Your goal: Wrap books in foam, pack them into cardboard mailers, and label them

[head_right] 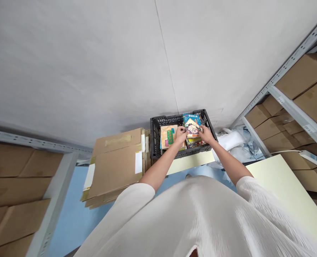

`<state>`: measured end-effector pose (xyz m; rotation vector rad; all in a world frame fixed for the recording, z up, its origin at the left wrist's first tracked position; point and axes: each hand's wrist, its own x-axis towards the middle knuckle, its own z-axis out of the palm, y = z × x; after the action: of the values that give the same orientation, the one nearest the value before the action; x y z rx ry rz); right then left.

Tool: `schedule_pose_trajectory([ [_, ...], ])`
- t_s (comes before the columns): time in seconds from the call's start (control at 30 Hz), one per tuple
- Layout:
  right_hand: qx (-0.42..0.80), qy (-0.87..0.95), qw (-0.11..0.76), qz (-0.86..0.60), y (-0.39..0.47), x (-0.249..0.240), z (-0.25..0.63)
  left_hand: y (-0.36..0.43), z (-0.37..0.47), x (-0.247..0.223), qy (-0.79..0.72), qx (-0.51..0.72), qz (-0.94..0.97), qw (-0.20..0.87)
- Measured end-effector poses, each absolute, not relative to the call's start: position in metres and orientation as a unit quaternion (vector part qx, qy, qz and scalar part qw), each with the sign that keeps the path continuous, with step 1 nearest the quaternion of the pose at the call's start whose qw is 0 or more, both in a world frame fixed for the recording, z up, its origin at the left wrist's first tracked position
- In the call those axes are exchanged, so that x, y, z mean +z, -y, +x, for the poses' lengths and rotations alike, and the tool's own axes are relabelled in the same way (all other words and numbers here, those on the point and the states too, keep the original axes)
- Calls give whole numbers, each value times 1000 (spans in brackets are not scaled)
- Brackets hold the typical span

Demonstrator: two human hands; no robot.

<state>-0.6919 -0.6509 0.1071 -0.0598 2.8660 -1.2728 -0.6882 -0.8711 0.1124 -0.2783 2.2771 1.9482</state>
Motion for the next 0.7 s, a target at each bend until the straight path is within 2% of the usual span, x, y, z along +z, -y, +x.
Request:
schedule_pose_trajectory([
  [0.17,-483,-872,-69,39,631,116,-687,850,-691,138,-720,692,-12,51],
  [0.37,-566,-805,-125,128,558,132,-658,774,-680,158,-666,743,35,55],
  [0.5,-558,-795,-148,189,489,135,-607,703,-656,153,-672,731,49,111],
  [0.7,-521,-783,-140,310,384,115,-500,584,-596,123,-698,678,62,221],
])
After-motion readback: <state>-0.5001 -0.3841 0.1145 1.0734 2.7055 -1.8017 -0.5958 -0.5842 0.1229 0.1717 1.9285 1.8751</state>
